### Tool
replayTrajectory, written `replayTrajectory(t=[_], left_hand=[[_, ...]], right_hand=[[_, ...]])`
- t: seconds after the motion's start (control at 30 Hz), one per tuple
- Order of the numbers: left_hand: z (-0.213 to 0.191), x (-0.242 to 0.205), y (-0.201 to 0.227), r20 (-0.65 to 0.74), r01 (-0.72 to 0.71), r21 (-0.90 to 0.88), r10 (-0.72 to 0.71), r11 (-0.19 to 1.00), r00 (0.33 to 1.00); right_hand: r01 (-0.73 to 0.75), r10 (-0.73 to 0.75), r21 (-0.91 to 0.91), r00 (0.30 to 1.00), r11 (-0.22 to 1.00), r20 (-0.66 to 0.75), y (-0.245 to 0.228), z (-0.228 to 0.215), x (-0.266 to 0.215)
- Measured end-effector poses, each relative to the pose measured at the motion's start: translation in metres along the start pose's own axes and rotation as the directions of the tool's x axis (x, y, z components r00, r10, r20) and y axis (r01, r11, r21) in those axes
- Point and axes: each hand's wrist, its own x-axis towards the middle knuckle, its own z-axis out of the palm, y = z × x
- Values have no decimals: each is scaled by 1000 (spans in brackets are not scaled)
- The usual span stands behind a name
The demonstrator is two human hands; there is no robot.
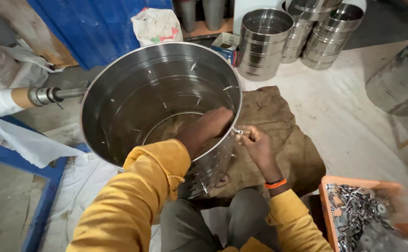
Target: The person sits on the floor and attaches metal fasteners to a large cylindrical metal container. They repeatedly pick fasteners from a nearby bin, insert them into pre-drilled holes on the container's rim, and tighten them by hand.
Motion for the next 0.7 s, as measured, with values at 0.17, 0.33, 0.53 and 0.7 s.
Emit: replayTrajectory(t=[0.17, 0.33, 0.53, 0.7], left_hand=[[1, 0, 1, -5, 1, -37, -2, 999, 1000], [1, -3, -1, -69, -59, -24, 57, 998, 996], [5, -2, -1, -1, 2, -32, -3, 999, 1000], [7, 2, -2, -31, 2, -36, -3, 999, 1000]], right_hand=[[-64, 60, -148, 998, 987, -36, -18, 0, -6], [-72, 114, -503, 992, 861, 52, -40, -4, -1], [15, 34, -510, 996, 860, 86, -49, -8, -9], [127, -120, -311, 992, 942, 41, -43, -5, -13]])
